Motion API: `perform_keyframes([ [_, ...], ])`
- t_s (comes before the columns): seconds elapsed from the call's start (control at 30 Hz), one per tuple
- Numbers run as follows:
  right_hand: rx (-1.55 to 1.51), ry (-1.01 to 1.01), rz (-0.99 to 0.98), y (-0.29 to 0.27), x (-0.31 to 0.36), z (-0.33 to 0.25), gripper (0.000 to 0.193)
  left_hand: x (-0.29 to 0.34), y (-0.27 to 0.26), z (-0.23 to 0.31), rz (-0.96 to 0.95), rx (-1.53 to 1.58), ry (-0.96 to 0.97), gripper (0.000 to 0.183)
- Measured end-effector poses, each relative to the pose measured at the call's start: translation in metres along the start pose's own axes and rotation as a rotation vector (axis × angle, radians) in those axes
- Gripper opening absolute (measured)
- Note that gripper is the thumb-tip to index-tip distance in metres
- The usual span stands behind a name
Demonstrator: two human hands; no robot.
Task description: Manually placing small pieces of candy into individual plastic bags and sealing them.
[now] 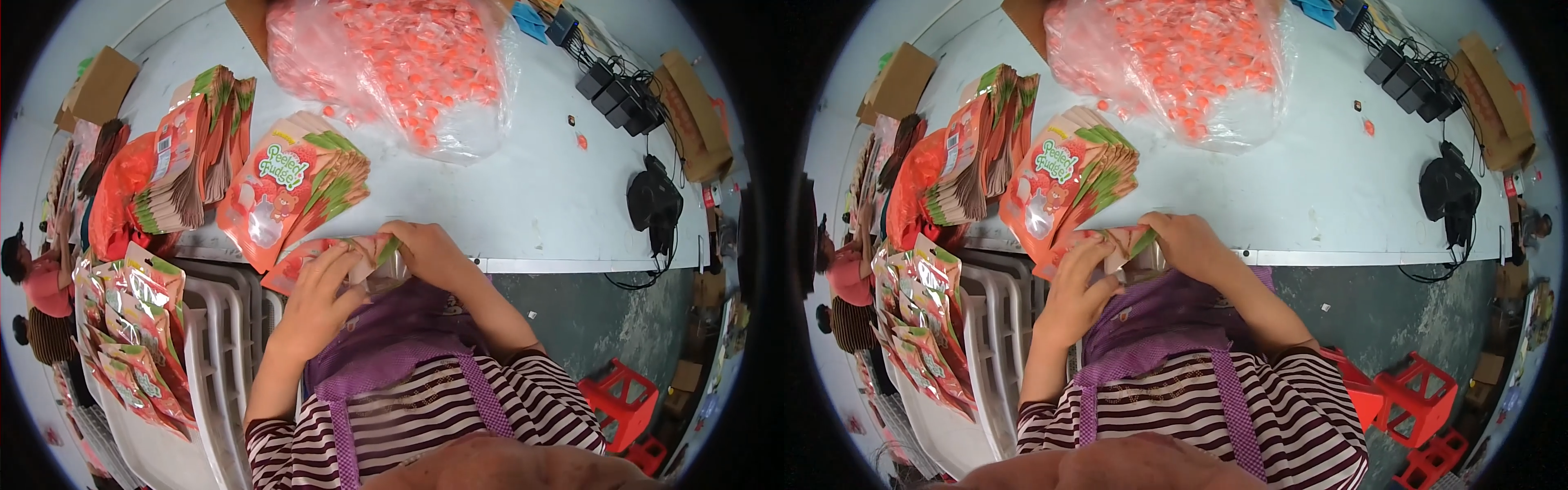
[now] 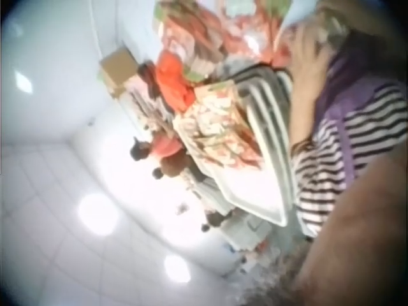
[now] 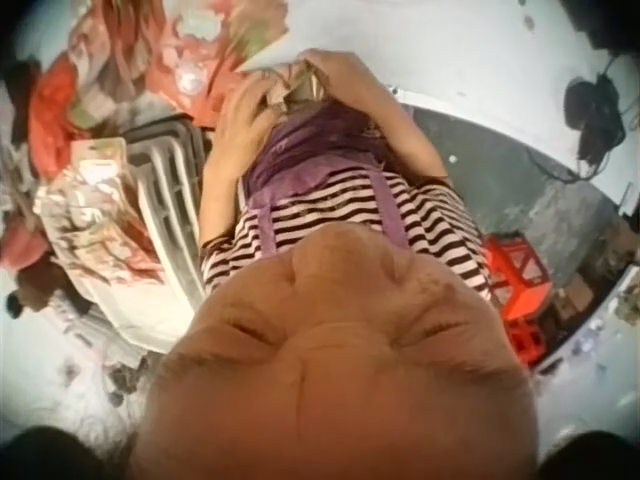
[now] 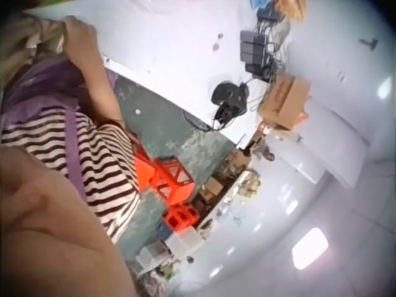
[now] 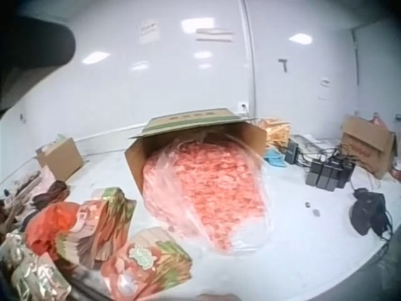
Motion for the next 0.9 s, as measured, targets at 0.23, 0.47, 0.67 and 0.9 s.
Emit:
perform_keyframes([
  [0.23, -0.033, -0.037, -0.139, 0.010, -0.005, -0.012, 0.015, -0.024, 0.002, -0.013, -0.081, -0.095, -0.067, 0.021],
  [0.47, 0.094, -0.069, -0.121, 0.005, -0.004, -0.024, 0.017, -0.034, 0.003, -0.012, -0.115, -0.184, -0.117, 0.028],
  [0.67, 0.055, 0.081, -0.131, -0.002, -0.003, -0.021, 0.016, -0.033, 0.005, -0.007, -0.108, -0.162, -0.099, 0.017],
  [0.9, 0.029, 0.109, -0.045, -0.012, 0.001, -0.010, 0.020, -0.029, 0.002, -0.012, -0.060, -0.047, -0.045, 0.015],
])
Point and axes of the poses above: each hand's wrist, its own x-axis away from the middle knuckle, its own y-axis out of the palm, z = x × y, the point moved 6 cm from there along -x, towards the middle knuckle
